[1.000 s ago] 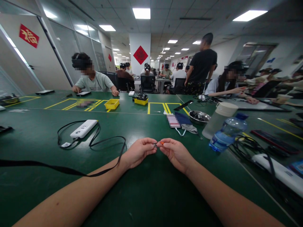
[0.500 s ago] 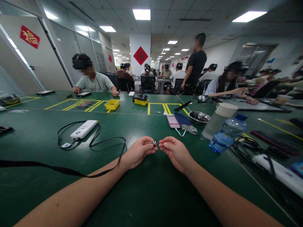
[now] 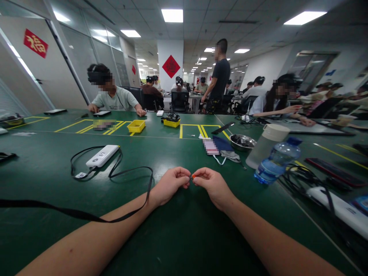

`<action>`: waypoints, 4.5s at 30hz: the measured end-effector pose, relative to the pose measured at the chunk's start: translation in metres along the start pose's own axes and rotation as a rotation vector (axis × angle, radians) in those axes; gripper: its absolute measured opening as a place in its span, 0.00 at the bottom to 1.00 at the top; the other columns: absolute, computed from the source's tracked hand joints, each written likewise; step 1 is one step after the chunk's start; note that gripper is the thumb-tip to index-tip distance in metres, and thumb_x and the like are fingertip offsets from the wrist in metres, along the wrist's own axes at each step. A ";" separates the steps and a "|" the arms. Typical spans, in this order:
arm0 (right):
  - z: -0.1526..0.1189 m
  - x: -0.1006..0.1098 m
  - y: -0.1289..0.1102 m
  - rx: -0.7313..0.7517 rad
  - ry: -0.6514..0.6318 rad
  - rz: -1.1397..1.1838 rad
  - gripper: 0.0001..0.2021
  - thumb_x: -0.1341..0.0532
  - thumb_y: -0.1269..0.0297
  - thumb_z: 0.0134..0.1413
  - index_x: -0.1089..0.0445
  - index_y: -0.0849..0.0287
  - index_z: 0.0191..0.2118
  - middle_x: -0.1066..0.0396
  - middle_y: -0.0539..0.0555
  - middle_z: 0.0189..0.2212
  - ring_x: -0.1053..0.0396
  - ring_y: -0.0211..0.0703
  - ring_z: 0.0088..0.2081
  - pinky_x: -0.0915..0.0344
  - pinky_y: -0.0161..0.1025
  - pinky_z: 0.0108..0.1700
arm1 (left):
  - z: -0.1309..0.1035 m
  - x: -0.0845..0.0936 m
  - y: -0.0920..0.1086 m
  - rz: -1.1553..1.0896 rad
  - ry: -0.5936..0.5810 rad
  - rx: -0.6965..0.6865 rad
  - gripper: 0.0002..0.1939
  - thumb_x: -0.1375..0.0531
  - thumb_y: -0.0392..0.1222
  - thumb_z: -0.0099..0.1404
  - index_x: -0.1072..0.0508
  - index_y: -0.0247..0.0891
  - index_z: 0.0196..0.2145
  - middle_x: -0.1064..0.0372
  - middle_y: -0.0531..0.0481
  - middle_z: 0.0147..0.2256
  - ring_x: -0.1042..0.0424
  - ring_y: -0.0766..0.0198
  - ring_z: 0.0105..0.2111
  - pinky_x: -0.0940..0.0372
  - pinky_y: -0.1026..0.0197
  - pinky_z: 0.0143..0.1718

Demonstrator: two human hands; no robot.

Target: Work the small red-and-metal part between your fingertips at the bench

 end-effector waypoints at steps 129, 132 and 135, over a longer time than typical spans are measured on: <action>0.016 0.022 0.003 0.039 -0.007 -0.582 0.11 0.47 0.62 0.50 0.31 0.61 0.33 0.31 0.49 0.22 0.37 0.34 0.18 0.42 0.32 0.23 | 0.007 0.021 -0.004 0.926 0.193 -0.165 0.30 0.50 0.33 0.57 0.45 0.29 0.58 0.43 0.38 0.56 0.40 0.59 0.54 0.46 0.59 0.55; 0.018 0.030 0.002 -0.022 0.056 -0.590 0.11 0.46 0.64 0.48 0.30 0.61 0.35 0.30 0.50 0.23 0.37 0.34 0.18 0.42 0.32 0.23 | 0.007 0.053 0.007 0.892 0.266 -0.076 0.23 0.51 0.30 0.56 0.33 0.31 0.50 0.33 0.41 0.48 0.32 0.61 0.45 0.40 0.61 0.49; 0.020 0.034 0.000 0.003 0.080 -0.667 0.11 0.47 0.65 0.48 0.30 0.60 0.34 0.30 0.51 0.23 0.36 0.37 0.22 0.42 0.33 0.26 | 0.004 0.063 0.016 0.951 0.264 -0.098 0.18 0.50 0.32 0.58 0.29 0.34 0.44 0.29 0.44 0.42 0.31 0.61 0.42 0.39 0.61 0.47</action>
Point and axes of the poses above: each hand's wrist, its own z-axis towards the middle knuckle, its own x-axis out of the back of the hand, y = z × x, the point moved 4 cm from there along z, towards the middle knuckle
